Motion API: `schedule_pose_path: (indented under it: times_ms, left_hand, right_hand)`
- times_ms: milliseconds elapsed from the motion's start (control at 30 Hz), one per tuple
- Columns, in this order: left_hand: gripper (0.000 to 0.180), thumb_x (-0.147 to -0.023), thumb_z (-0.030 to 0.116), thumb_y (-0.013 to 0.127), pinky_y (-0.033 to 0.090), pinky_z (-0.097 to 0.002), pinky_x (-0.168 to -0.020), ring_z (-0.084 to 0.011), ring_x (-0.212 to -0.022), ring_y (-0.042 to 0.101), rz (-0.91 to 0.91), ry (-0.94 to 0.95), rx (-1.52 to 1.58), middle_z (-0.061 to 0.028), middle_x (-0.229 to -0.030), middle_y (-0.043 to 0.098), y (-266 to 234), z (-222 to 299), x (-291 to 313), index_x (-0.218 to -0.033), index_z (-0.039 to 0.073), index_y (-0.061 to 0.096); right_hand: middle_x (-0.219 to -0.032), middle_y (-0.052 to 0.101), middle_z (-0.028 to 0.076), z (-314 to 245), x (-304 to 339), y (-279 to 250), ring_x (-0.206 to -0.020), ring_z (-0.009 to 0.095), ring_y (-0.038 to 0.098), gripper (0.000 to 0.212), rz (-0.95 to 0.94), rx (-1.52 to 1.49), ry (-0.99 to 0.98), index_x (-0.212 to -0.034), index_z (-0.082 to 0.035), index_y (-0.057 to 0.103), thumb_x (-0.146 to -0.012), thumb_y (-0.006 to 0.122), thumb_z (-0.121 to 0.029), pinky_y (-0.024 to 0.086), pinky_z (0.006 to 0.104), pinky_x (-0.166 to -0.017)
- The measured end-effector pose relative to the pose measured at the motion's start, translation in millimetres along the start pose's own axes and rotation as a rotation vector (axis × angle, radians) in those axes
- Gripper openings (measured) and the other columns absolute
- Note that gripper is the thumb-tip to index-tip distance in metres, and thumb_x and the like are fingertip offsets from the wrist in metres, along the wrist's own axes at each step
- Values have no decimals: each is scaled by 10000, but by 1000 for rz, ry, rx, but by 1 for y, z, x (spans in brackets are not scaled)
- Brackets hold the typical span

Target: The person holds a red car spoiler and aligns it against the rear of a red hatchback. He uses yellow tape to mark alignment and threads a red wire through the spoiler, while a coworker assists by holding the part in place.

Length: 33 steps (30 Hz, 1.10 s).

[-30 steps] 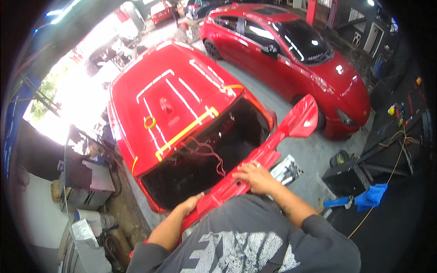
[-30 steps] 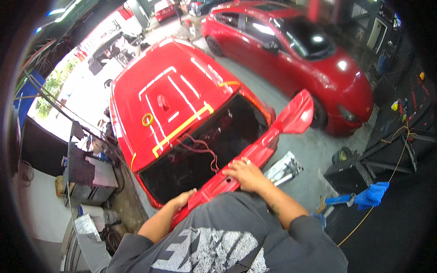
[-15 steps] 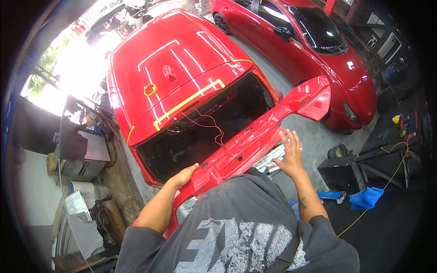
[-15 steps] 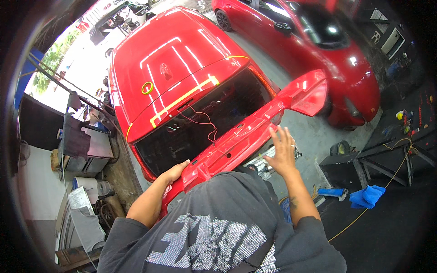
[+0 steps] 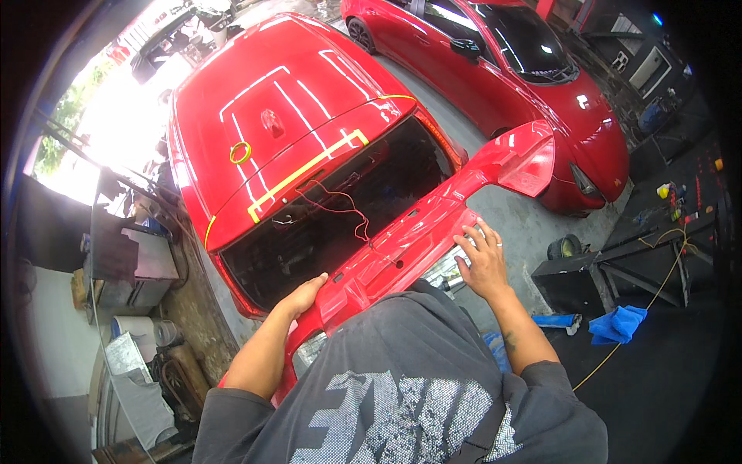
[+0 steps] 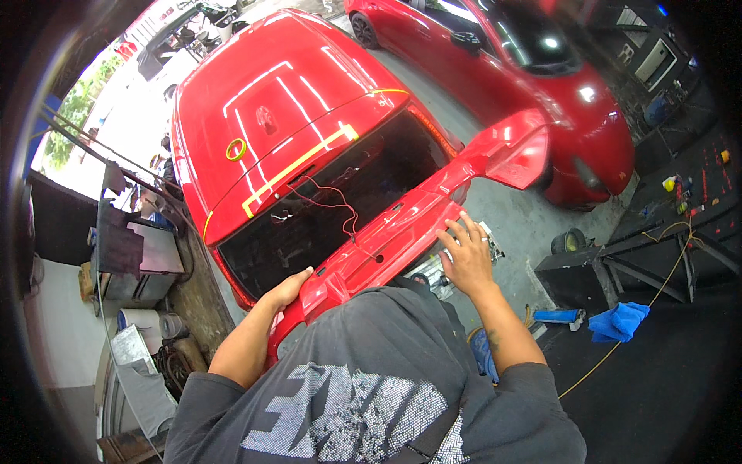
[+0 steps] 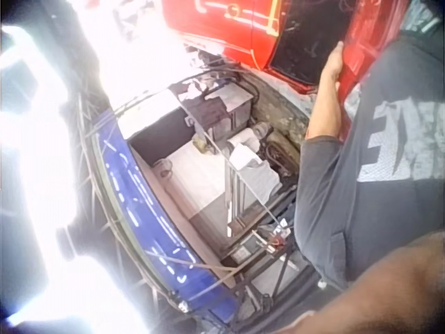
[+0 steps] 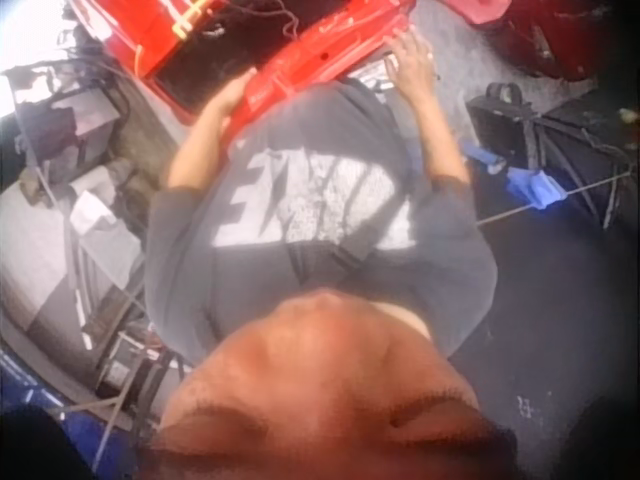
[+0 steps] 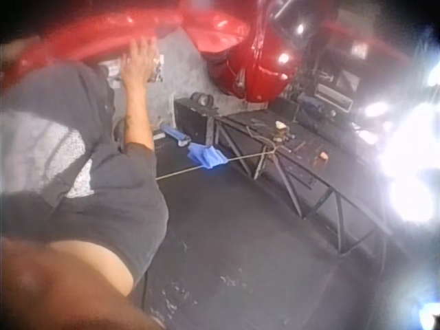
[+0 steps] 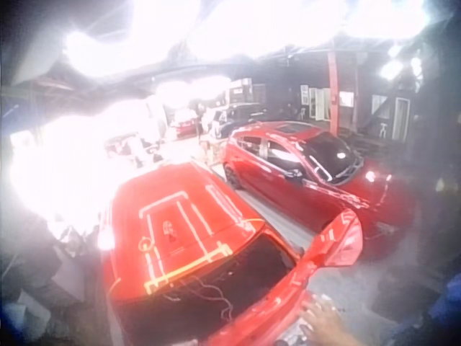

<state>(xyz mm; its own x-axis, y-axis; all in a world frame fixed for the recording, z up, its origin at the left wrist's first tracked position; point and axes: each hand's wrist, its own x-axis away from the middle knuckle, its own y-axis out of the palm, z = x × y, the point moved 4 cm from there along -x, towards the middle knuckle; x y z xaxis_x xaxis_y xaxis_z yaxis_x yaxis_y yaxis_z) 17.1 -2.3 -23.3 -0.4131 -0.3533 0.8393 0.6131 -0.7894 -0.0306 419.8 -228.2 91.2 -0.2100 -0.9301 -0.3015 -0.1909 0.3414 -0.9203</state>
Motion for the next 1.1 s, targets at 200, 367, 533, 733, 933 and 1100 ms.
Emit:
schedule_pose_path:
  times_ms: [200,367,533,733,933,1100]
  left_hand:
    - [656,-1192,556,401,541,-440,-1106,-263,-1237,703,-40,-10,-29,-154,-1425,719,-7,1,-11,-1477,31,675]
    - [684,-1196,554,390,513,-443,-1151,-277,-1321,670,-12,-4,-104,-175,-1503,682,-22,-2,-17,-1534,14,637]
    - [683,-1197,554,386,500,-437,-1167,-283,-1338,658,-29,-16,-103,-165,-1515,677,-20,4,-16,-1542,17,632]
    - [669,-1198,551,382,488,-443,-1170,-280,-1354,646,-25,-37,-140,-152,-1521,677,-22,10,-15,-1529,39,655]
    - [671,-1196,555,382,500,-436,-1149,-274,-1293,678,-61,-103,-72,-160,-1481,702,-16,17,-3,-1503,35,674]
    - [669,-1192,563,385,519,-436,-1128,-282,-1245,708,-32,-105,-125,-167,-1450,720,-21,21,1,-1479,41,688]
  right_hand:
    - [-1147,693,95,-45,2,14,-1171,322,664,344,-62,-110,-262,-1137,-116,738,-803,821,-139,506,517,-1066]
    - [-1106,707,86,-61,-1,9,-1115,293,691,301,-44,-141,-288,-1113,-107,745,-820,806,-138,526,454,-983]
    - [-1141,723,106,21,-3,9,-1115,312,701,267,65,-55,-168,-1107,-86,739,-845,778,-63,537,471,-987]
    - [-1097,729,90,58,-12,7,-1096,317,704,219,112,-44,-123,-1030,-77,717,-827,788,-35,542,470,-959]
    - [-1043,713,68,45,-14,1,-1095,303,688,196,115,41,-89,-965,-100,718,-805,826,-66,534,463,-929]
    - [-1014,697,65,15,-19,0,-1105,312,671,195,79,38,-161,-940,-104,712,-795,842,-115,532,487,-933]
